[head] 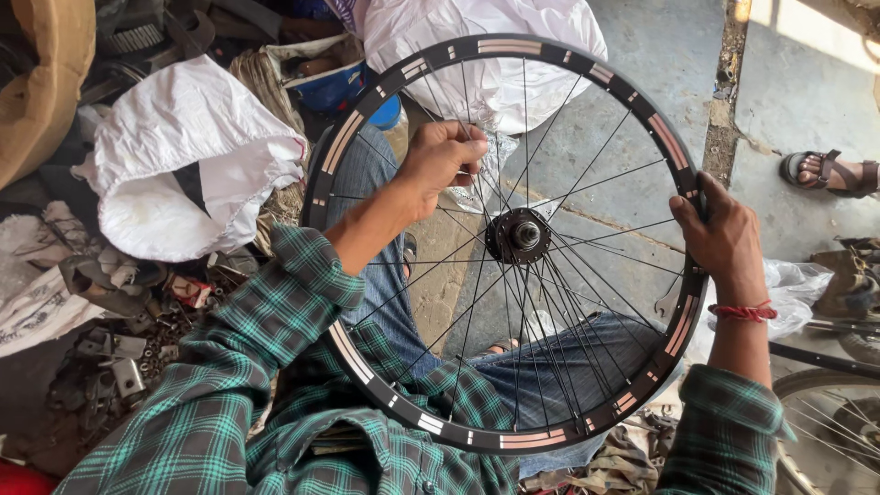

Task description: The person laces a bicycle wheel by hand, inserting spokes through the hub and rim and threading them in a cross pattern. The person rotates the wheel to access different sections and continues adding spokes until the wheel is fully laced.

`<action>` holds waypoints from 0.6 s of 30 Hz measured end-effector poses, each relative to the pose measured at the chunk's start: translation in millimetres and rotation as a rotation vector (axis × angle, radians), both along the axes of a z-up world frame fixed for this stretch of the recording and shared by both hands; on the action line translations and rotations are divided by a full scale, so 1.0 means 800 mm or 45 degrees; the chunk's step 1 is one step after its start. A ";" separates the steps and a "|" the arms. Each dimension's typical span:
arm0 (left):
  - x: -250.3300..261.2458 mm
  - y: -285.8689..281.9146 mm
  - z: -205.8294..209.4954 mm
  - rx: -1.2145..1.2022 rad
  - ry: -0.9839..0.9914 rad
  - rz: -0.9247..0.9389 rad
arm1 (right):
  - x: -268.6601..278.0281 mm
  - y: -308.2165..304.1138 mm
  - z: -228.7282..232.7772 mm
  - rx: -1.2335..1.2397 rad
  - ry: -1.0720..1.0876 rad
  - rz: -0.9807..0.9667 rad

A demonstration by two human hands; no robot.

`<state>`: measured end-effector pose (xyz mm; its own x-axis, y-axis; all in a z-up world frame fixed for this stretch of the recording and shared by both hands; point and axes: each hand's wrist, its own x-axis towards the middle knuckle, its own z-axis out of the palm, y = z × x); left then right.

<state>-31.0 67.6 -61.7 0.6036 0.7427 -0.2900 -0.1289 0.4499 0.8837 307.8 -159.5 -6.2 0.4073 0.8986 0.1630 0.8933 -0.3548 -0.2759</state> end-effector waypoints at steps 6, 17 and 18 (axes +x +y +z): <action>-0.030 -0.007 0.014 1.013 0.854 -0.263 | -0.029 -0.010 0.011 -0.005 -0.052 -0.119; -0.079 -0.020 0.013 2.140 1.107 -0.355 | -0.057 -0.011 -0.022 0.267 -0.080 -0.211; -0.089 -0.029 0.014 2.149 1.159 -0.382 | -0.056 -0.014 -0.026 0.282 -0.061 -0.219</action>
<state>-102.3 44.1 -50.3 0.8488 0.4657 0.2502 0.4532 -0.8847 0.1092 262.6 -170.5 -26.7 0.5374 0.7576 0.3704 0.8393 -0.4379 -0.3222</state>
